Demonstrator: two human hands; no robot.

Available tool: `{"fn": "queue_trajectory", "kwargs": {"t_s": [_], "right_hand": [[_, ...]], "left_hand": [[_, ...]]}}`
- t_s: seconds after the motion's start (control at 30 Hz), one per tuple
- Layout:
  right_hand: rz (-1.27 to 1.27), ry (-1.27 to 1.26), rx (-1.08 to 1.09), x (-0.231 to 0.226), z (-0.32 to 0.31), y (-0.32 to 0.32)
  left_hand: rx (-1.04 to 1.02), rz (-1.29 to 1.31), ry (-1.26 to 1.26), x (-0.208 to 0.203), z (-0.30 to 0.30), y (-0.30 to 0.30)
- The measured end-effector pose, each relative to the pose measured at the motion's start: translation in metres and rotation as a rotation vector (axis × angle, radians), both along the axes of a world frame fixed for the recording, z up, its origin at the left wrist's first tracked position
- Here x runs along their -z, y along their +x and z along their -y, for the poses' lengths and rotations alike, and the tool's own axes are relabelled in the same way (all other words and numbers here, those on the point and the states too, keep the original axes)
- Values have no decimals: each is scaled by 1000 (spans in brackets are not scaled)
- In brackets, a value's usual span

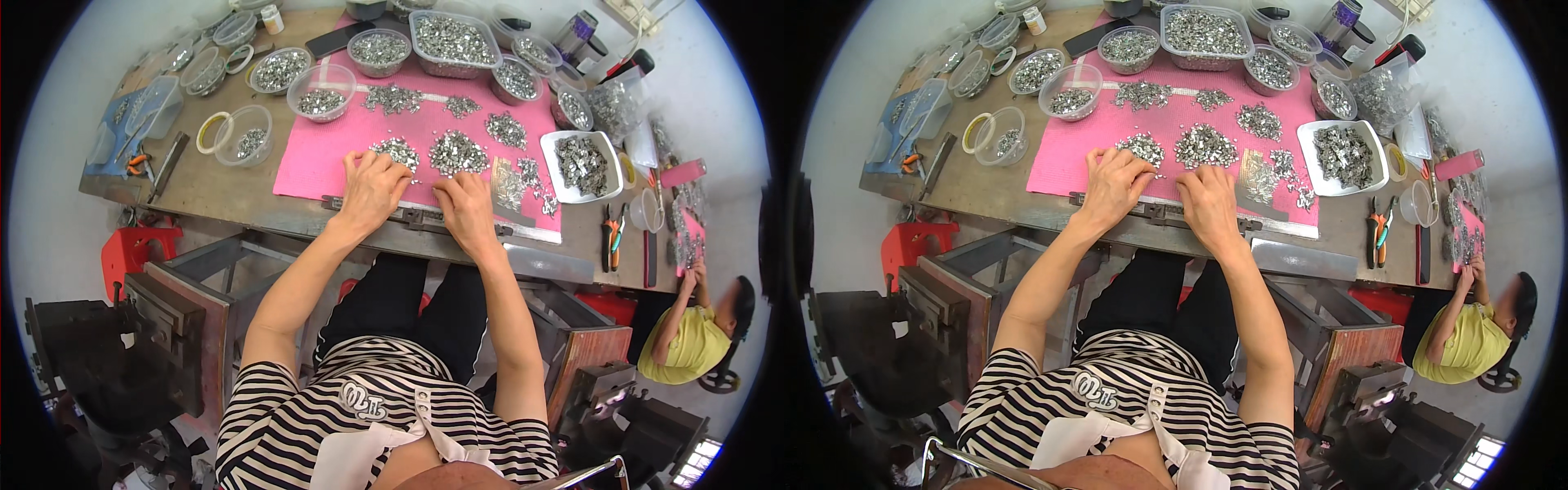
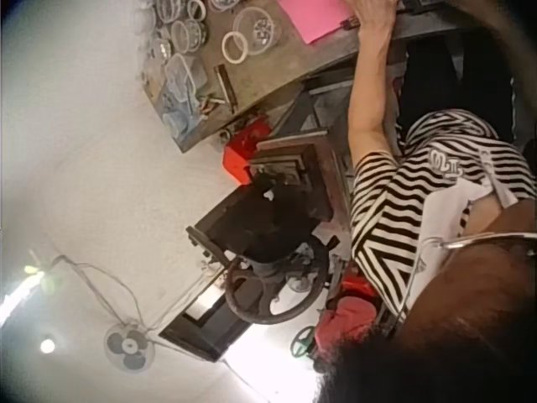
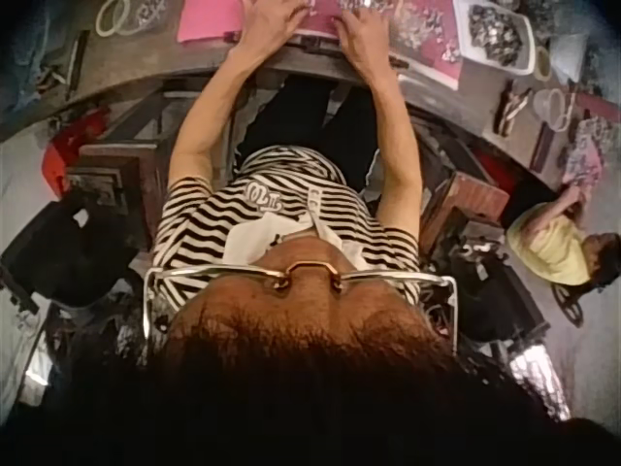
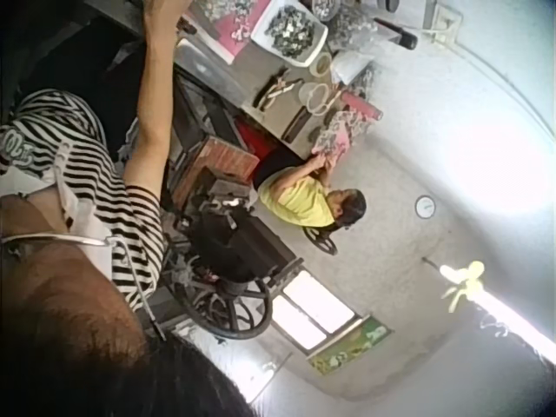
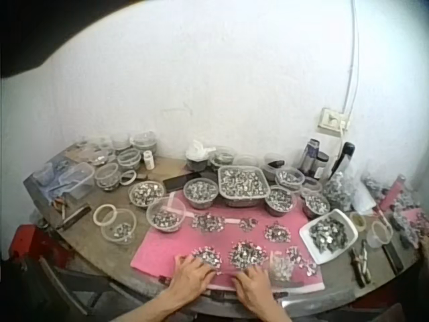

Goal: The person arranges small metal pieces into a slotted holder by hand, places the holder into a manual press, turns the press wheel, and places more metal pieces into the holder.

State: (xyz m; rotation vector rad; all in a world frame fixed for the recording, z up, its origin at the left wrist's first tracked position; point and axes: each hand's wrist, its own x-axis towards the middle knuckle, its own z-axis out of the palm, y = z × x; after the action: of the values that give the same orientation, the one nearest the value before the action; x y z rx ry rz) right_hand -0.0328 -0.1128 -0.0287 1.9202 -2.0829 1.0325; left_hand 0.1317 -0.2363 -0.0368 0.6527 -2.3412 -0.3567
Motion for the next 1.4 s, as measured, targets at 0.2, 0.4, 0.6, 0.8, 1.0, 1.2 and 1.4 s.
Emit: {"fn": "queue_trajectory", "kwargs": {"t_s": [0.2,0.4,0.6,0.8,1.0,1.2,1.4], "right_hand": [[-37,80,-58,3,7,-7],[-74,124,-56,0,5,-11],[36,145,-67,-7,-6,-16],[186,135,-80,-10,-9,-21],[48,125,-100,-3,-6,-18],[34,104,-129,-8,-11,-24],[241,105,-101,-12,-50,-23]], "left_hand": [[50,65,-80,-2,-2,-3],[46,112,-107,-5,-1,0],[98,48,196,-10,6,7],[73,73,92,-4,3,5],[80,98,-92,-4,1,-2],[95,99,-87,-3,2,-2],[119,81,13,-2,5,1]]}}
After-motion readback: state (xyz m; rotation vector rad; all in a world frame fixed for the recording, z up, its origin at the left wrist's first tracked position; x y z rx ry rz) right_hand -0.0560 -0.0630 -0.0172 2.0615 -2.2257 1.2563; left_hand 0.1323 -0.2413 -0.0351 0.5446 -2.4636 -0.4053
